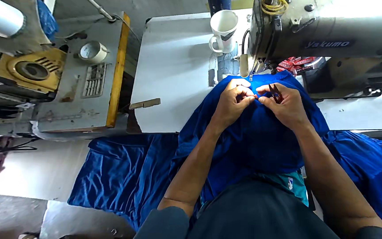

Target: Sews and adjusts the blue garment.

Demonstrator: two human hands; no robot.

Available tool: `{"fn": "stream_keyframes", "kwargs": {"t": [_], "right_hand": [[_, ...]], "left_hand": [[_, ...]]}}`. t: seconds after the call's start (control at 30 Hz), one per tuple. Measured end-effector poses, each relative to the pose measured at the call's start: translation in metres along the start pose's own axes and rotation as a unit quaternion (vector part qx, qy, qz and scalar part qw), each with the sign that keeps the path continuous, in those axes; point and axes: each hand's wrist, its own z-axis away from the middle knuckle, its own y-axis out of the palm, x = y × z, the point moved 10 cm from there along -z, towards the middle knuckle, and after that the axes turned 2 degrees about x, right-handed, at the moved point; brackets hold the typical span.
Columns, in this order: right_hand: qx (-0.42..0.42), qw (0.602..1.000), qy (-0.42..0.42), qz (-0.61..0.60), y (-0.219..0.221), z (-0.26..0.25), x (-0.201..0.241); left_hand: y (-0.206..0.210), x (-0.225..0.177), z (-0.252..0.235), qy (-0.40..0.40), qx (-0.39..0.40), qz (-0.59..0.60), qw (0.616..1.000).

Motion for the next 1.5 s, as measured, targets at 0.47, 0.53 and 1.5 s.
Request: {"fn": "stream_keyframes", "kwargs": {"t": [0.47,0.53,1.5], "right_hand": [[-0.022,0.998,0.040,-0.042,0.004,0.004,-0.006],[-0.035,0.997,0.047,-0.049,0.005,0.009,-0.008],[0.017,0.998,-0.035,0.042,0.017,-0.022,-0.006]], "left_hand": [[0.006,-0.004,-0.007,0.003,0.020,-0.039,0.999],[0.005,-0.003,-0.005,-0.004,0.003,-0.031,1.000],[0.002,-0.009,-0.014,0.037,-0.009,-0.103,0.994]]}}
